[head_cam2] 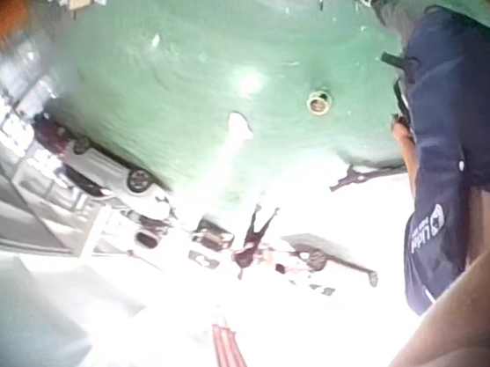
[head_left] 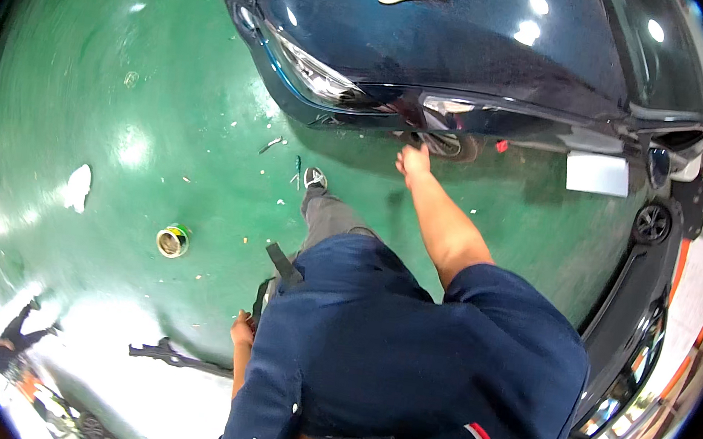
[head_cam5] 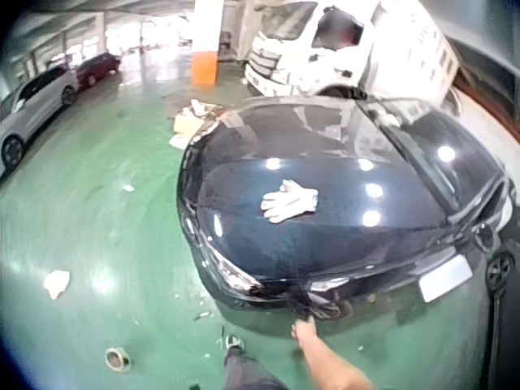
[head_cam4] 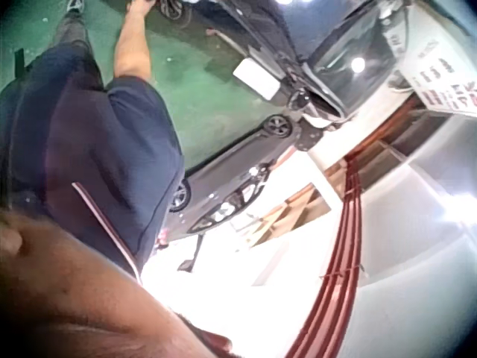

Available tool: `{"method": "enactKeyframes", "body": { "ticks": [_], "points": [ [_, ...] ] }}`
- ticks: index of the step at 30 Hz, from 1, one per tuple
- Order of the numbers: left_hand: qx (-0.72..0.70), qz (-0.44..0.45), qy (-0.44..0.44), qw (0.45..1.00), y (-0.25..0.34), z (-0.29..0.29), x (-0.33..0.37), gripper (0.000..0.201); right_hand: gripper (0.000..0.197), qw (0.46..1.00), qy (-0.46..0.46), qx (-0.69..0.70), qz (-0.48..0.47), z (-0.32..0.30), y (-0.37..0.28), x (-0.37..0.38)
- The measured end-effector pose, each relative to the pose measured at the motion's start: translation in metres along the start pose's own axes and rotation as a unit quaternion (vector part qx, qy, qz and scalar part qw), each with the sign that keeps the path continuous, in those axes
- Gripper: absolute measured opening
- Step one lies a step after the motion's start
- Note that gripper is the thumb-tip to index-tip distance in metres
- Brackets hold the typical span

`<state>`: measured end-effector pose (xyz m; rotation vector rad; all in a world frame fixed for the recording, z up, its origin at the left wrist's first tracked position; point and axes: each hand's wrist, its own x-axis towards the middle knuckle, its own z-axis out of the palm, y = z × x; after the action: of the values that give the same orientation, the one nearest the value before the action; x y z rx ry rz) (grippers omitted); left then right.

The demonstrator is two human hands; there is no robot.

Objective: The person compares a white rectangular template against the front bumper of a dark car to check alignment. They then put on gloves and use a screwdriver to remove screws from the lower section of the bumper near the wheel arch, detaching a plastic trim piece.

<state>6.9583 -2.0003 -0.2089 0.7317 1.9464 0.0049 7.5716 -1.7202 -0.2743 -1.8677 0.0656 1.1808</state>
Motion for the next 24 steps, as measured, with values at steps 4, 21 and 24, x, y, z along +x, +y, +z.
{"method": "enactKeyframes", "body": {
  "ticks": [4,21,24],
  "points": [
    [-0.084,-0.082,0.019,0.993,0.059,-0.075,0.052,0.060,0.099,0.985,0.135,0.103,0.041,0.072,-0.037,0.016],
    [0.173,0.093,-0.190,0.962,0.622,-0.186,0.361,0.040,0.095,0.922,0.361,0.125,0.063,0.181,-0.080,-0.024],
    [0.282,0.078,-0.248,0.923,0.712,-0.199,0.422,0.040,0.086,0.933,0.349,0.071,0.048,0.217,-0.074,-0.050]
  ]
}}
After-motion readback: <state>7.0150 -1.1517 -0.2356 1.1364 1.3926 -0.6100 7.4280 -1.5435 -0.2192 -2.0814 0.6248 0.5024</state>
